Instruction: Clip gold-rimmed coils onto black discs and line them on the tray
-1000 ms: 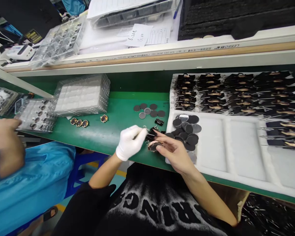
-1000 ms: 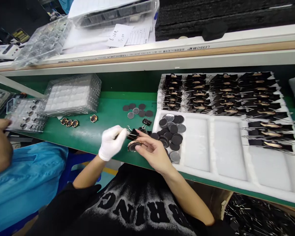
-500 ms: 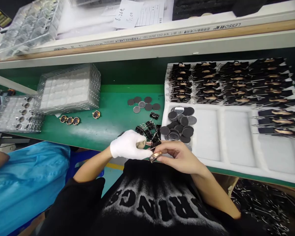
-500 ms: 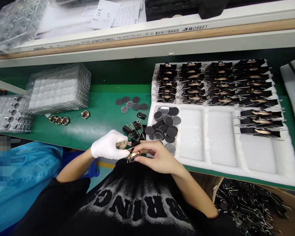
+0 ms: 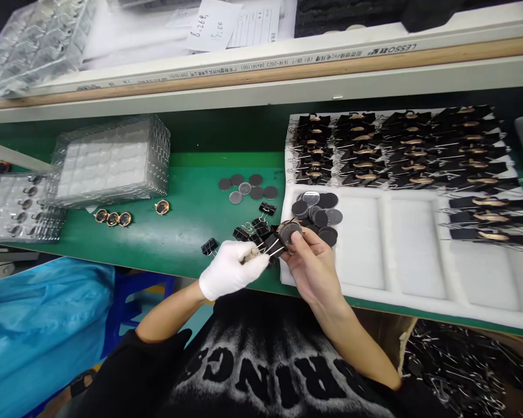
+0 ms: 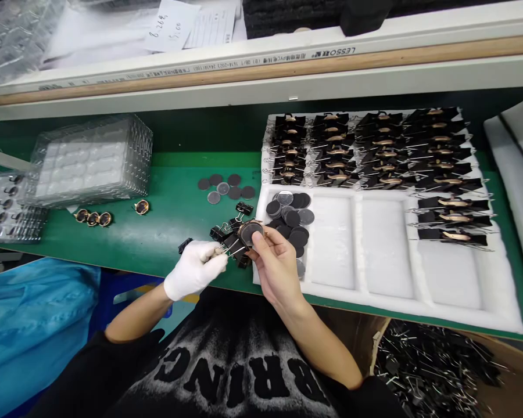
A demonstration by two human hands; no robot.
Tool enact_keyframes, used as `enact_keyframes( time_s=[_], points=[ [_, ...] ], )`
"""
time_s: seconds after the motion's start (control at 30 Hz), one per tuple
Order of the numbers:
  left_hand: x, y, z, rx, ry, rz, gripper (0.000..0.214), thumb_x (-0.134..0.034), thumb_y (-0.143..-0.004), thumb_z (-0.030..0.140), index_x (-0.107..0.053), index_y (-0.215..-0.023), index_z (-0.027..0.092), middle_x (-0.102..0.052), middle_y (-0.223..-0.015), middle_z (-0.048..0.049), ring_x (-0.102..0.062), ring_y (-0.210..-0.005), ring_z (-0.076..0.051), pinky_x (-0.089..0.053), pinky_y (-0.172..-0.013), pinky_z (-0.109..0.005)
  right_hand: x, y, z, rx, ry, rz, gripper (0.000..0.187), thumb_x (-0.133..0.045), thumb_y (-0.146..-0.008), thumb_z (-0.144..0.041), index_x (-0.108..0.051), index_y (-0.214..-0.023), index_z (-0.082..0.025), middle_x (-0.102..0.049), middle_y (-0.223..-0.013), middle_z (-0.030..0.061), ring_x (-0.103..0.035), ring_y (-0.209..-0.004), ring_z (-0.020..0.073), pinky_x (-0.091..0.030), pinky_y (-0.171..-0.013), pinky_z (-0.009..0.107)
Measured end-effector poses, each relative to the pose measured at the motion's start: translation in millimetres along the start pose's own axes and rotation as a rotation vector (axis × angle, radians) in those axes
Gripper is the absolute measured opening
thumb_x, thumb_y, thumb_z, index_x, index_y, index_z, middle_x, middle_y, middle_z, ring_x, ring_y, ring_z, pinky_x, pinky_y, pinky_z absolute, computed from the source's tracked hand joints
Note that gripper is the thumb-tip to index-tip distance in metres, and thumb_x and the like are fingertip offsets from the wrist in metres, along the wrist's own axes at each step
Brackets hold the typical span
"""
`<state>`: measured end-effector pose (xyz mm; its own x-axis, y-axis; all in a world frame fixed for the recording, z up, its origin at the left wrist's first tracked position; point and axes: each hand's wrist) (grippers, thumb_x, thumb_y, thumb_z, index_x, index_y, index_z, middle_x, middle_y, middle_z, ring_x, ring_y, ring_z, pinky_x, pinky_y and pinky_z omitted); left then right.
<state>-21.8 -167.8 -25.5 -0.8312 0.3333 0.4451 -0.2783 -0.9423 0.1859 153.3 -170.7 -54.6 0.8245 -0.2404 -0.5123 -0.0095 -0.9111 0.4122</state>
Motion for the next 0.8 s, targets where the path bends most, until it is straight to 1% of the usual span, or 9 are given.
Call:
enact_keyframes(
  time_s=[0.1, 0.23, 0.43, 0.5, 0.53, 0.63, 0.7, 0.77, 0.8],
  points=[
    [-3.9, 1, -3, 0.037, 0.023, 0.008, 0.041, -0.060, -0.086, 0.043, -0.045, -0.055, 0.019, -0.043, -0.051, 0.0041, -0.037, -0.050, -0.008, -0.031, -0.050, -0.024, -1, 0, 0, 0.038, 0.047, 0.010, 0.032, -0.087, -0.078, -0.047, -0.076, -0.097, -0.024, -0.077, -0.096, 0.0030, -0.069, -0.080, 0.0160, -0.060, -0.067, 0.028],
    [-4.3, 2, -7, 0.049, 0.042, 0.023, 0.042, -0.060, -0.087, 0.044, -0.048, -0.055, 0.019, -0.047, -0.051, 0.0036, -0.039, -0.050, -0.009, -0.031, -0.050, -0.024, -1, -1, 1, 0.084, 0.098, 0.027, 0.035, -0.087, -0.077, -0.049, -0.076, -0.097, -0.023, -0.078, -0.098, 0.0051, -0.070, -0.083, 0.0185, -0.061, -0.071, 0.031],
    [-13.1, 5, -11, 0.076, 0.074, 0.021, 0.042, -0.059, -0.089, 0.045, -0.050, -0.058, 0.019, -0.046, -0.050, 0.0048, -0.040, -0.048, -0.008, -0.032, -0.049, -0.024, -3, -1, 7, 0.116, 0.119, 0.050, 0.035, -0.089, -0.075, -0.047, -0.078, -0.096, -0.022, -0.077, -0.095, 0.0048, -0.070, -0.083, 0.0179, -0.061, -0.080, 0.033],
    [-15.8, 7, -14, 0.062, 0.062, 0.036, 0.039, -0.060, -0.090, 0.042, -0.052, -0.060, 0.019, -0.049, -0.051, 0.0048, -0.042, -0.048, -0.008, -0.033, -0.050, -0.024, -4, 0, 9, 0.114, 0.104, 0.059, 0.034, -0.090, -0.075, -0.046, -0.079, -0.096, -0.022, -0.077, -0.095, 0.0046, -0.070, -0.084, 0.0179, -0.061, -0.082, 0.033],
    [-15.3, 9, -15, 0.027, 0.034, 0.031, 0.036, -0.059, -0.091, 0.040, -0.055, -0.062, 0.018, -0.053, -0.054, 0.0040, -0.046, -0.050, -0.009, -0.035, -0.051, -0.024, -4, 1, 9, 0.115, 0.086, 0.061, 0.033, -0.090, -0.075, -0.045, -0.079, -0.095, -0.022, -0.077, -0.094, 0.0042, -0.070, -0.084, 0.0174, -0.061, -0.083, 0.032],
    [-1.7, 15, -24, -0.189, -0.159, -0.017, 0.026, -0.057, -0.093, 0.035, -0.068, -0.077, 0.018, -0.068, -0.070, 0.0005, -0.059, -0.062, -0.011, -0.043, -0.063, -0.025, -4, 3, 4, 0.089, -0.025, 0.057, 0.030, -0.093, -0.071, -0.042, -0.080, -0.091, -0.023, -0.076, -0.091, 0.0018, -0.069, -0.083, 0.0151, -0.061, -0.081, 0.027],
    [16.2, 21, -34, -0.279, -0.409, 0.070, 0.028, -0.058, -0.094, 0.039, -0.070, -0.078, 0.019, -0.070, -0.071, -0.0006, -0.062, -0.063, -0.013, -0.043, -0.066, -0.027, -3, 4, -2, 0.036, -0.143, 0.052, 0.032, -0.095, -0.068, -0.044, -0.080, -0.087, -0.024, -0.074, -0.087, -0.0003, -0.069, -0.080, 0.0140, -0.062, -0.077, 0.026],
    [35.6, 28, -46, -0.236, -0.726, 0.217, 0.038, -0.060, -0.094, 0.049, -0.067, -0.072, 0.018, -0.066, -0.063, -0.0011, -0.058, -0.056, -0.014, -0.036, -0.060, -0.029, -1, 3, -9, -0.019, -0.266, 0.045, 0.032, -0.096, -0.066, -0.046, -0.078, -0.083, -0.025, -0.071, -0.083, -0.0027, -0.068, -0.077, 0.0127, -0.063, -0.074, 0.026],
    [44.1, 30, -52, -0.184, -0.874, 0.253, 0.044, -0.061, -0.092, 0.056, -0.065, -0.070, 0.018, -0.063, -0.060, -0.0016, -0.056, -0.053, -0.014, -0.031, -0.057, -0.029, 0, 3, -11, -0.037, -0.317, 0.039, 0.031, -0.096, -0.067, -0.045, -0.077, -0.081, -0.025, -0.069, -0.081, -0.0039, -0.067, -0.077, 0.0117, -0.063, -0.073, 0.025]
  ],
)
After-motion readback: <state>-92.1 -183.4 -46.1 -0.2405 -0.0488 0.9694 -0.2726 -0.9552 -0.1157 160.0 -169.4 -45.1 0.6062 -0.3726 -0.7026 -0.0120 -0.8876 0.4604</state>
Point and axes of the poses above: each hand's wrist, its own y-axis away from the middle knuckle, its own x-axis out of the back of the hand, z = x × y
